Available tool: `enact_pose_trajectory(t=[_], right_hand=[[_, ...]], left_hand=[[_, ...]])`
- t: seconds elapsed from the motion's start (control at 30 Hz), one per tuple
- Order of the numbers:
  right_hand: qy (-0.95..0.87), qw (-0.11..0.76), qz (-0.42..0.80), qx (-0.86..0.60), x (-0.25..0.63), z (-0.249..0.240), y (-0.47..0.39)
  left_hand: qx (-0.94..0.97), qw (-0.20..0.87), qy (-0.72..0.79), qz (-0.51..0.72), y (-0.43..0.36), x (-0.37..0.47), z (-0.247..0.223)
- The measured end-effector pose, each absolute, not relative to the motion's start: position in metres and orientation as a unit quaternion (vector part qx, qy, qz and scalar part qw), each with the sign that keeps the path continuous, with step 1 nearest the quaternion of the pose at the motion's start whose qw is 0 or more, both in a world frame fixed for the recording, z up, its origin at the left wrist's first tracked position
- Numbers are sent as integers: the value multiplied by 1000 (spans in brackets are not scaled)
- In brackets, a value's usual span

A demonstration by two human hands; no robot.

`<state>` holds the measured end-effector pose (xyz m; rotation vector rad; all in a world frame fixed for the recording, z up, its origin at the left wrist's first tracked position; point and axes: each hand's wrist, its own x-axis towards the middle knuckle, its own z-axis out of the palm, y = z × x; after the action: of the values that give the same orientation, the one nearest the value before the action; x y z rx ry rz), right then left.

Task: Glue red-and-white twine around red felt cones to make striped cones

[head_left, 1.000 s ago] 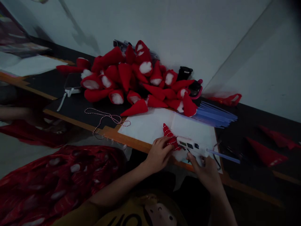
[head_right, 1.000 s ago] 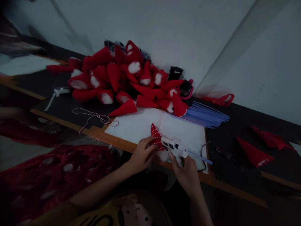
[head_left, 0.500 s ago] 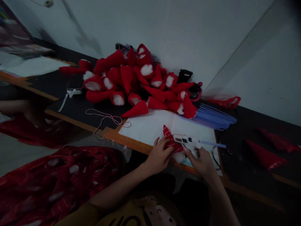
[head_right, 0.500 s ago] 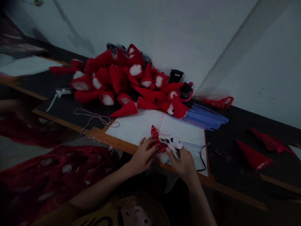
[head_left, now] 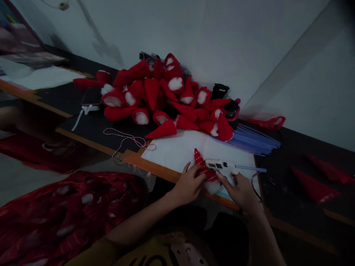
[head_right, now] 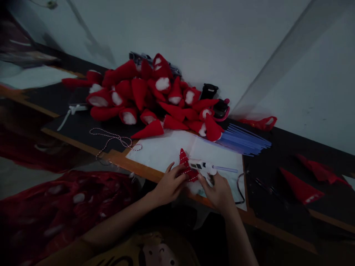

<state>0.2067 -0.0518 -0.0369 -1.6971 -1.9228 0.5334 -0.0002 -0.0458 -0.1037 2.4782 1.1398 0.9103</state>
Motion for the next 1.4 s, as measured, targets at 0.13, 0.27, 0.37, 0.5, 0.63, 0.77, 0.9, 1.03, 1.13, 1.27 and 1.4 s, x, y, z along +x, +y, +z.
enact_pose_trajectory(t=[0.13,0.27,0.37,0.5,0.63,0.77,0.9,1.03,1.13,1.27,1.4], right_hand=[[-698,274,203,-629,205,-35,-45],[-700,251,223,-630,202,-39,-35],[-707,246,227,-623,202,-42,-30],[-713,252,222,-616,202,-43,-29],[-712,266,203,-617,201,-43,-27],[-713,255,234,-610,202,-41,-25],[-670,299,214,-645,213,-36,-35],[-618,362,214,-665,231,-34,-64],[-584,397,259,-659,240,-39,-91],[-568,426,240,-662,243,-50,-124],[-611,397,190,-658,244,-59,-144]], left_hand=[[856,132,394,308,-46,0,-103],[857,126,390,312,-46,0,-104],[856,124,391,317,-46,0,-104],[854,123,391,322,-46,-1,-106],[854,126,391,320,-46,0,-106],[850,135,394,322,-46,1,-104],[839,146,387,355,-49,-1,-107],[803,117,382,443,-54,-1,-121],[768,110,386,498,-57,1,-130],[756,120,374,524,-56,4,-130],[764,111,366,520,-50,7,-122]])
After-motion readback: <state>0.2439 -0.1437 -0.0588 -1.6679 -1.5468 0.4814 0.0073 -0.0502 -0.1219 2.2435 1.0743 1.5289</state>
